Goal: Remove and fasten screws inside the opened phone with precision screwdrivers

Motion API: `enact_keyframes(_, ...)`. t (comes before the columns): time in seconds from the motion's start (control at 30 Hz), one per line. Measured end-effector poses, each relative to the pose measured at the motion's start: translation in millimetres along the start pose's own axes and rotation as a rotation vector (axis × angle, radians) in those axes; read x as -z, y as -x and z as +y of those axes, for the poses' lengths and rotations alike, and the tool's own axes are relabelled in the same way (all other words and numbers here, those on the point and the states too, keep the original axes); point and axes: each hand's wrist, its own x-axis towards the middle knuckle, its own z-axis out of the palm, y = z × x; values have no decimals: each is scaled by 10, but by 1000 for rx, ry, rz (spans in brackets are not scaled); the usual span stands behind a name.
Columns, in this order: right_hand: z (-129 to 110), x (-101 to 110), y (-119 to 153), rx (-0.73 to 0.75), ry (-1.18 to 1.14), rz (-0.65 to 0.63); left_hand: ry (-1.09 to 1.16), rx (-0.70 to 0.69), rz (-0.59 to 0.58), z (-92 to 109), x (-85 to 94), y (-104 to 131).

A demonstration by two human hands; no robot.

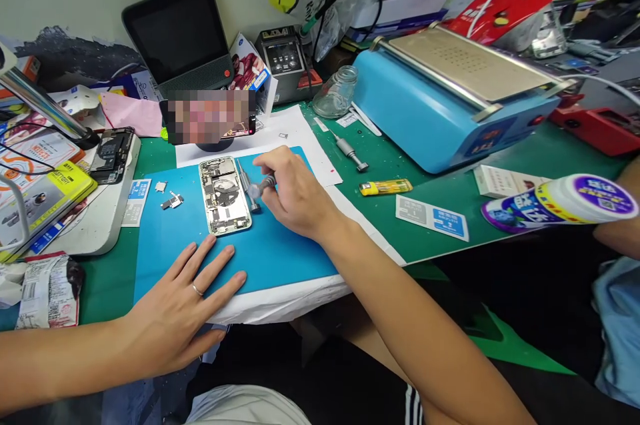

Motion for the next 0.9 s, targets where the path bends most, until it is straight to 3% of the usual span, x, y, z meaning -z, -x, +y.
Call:
enact_keyframes(0.1, 20, -41, -2, 64, -46, 16, -2, -3, 2, -4, 0, -1)
enact_keyframes(0.33, 12, -67, -29, 281, -162, 292, 3, -9, 30, 1, -4, -3)
enact_keyframes(0.53, 21, -81, -6, 214, -248, 259, 20, -11, 26, 0, -12, -9)
enact_keyframes(0.77, 59, -100, -14, 109, -356, 307, 24, -7, 35, 11, -6, -2)
enact_keyframes(0.9, -159, -57, -137, 76, -408, 256, 25, -21, 44, 6, 4, -7)
